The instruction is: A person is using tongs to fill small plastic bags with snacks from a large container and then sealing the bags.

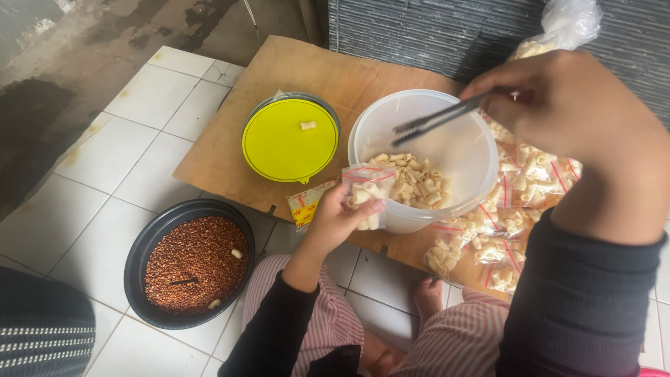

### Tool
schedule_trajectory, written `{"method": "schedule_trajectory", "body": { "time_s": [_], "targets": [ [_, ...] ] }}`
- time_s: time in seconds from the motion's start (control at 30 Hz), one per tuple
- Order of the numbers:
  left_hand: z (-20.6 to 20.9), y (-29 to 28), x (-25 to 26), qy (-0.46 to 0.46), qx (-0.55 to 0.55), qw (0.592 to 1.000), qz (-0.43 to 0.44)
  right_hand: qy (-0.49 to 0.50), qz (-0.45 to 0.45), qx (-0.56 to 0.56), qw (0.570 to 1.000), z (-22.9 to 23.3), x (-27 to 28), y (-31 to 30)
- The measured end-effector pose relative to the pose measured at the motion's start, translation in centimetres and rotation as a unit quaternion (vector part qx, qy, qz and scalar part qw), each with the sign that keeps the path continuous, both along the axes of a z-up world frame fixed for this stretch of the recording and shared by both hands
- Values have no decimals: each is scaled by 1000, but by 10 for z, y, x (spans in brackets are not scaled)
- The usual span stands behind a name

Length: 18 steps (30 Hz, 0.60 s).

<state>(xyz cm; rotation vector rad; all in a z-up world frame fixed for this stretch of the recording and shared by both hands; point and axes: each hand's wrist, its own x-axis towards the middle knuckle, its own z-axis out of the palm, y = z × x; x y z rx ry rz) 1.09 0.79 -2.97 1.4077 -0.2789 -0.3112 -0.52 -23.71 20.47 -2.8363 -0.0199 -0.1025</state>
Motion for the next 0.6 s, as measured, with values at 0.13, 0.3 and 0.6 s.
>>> {"method": "schedule_trajectory", "body": {
  "time_s": [0.13,0.3,0.6],
  "targets": [
    [1,7,2,-16,7,1000,-2,52,-32,-27,998,-59,56,-21],
    [-13,6,11,-67,-64,995,-33,119,-88,-214,966,-217,147,-87],
    [4,9,9,-54,-73,993,-75,140,-51,-285,947,-217,142,-19]
  ]
}}
